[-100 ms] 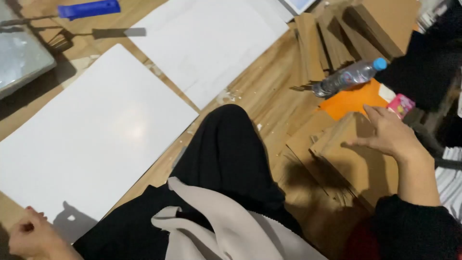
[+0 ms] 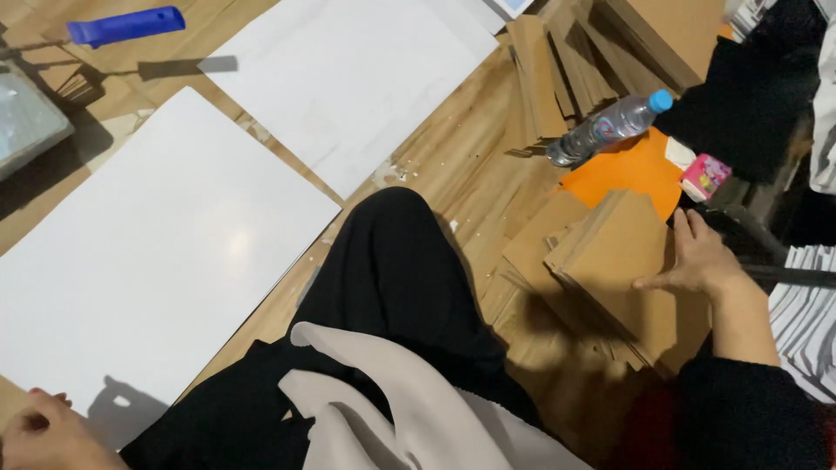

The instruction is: The person sits on the floor and applies a white adhesive to a brown cardboard sheet using a paint roller. They then place the coated cardboard onto a larger white sheet and smooth it down. The person repeats this process, arranging multiple brown cardboard pieces side-by-side on the white sheet to form a pattern.

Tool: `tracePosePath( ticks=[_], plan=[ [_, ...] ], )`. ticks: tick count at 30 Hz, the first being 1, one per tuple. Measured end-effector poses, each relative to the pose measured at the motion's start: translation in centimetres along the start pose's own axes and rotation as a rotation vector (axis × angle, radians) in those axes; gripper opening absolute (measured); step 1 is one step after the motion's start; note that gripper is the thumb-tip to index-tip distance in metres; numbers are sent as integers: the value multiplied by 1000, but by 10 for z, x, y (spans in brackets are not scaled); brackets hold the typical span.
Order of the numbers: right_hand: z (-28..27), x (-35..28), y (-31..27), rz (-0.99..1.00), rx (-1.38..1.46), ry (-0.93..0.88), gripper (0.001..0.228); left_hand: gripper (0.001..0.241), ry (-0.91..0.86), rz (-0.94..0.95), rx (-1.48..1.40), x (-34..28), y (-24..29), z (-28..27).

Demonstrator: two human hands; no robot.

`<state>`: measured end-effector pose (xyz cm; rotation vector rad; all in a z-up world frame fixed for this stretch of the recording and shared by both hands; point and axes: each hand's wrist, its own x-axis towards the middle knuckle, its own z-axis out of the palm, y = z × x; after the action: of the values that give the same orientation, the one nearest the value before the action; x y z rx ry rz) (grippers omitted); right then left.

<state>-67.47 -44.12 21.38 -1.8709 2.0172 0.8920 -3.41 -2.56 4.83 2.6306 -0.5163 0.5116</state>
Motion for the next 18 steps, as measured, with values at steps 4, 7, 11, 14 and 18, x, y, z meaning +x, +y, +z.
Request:
tracePosePath(
  ticks=[4, 7, 11, 14, 18],
  plan=[
    [9, -17, 9, -164, 511, 94, 94, 40, -19, 3, -24, -6, -24, 27],
    [-1, -34, -4, -129, 422, 117, 87, 24, 94, -12, -220, -11, -48, 64],
    [-3, -24, 6, -49, 376, 142, 72, 18, -1, -60, -432, -25, 33, 53],
    [44, 15, 49, -91, 406, 291, 62, 14, -97, -25, -641, -29, 102, 42],
    [67, 17, 40, -138, 1068, 270, 54, 13, -445, -61, -743, -26, 187, 18]
  ],
)
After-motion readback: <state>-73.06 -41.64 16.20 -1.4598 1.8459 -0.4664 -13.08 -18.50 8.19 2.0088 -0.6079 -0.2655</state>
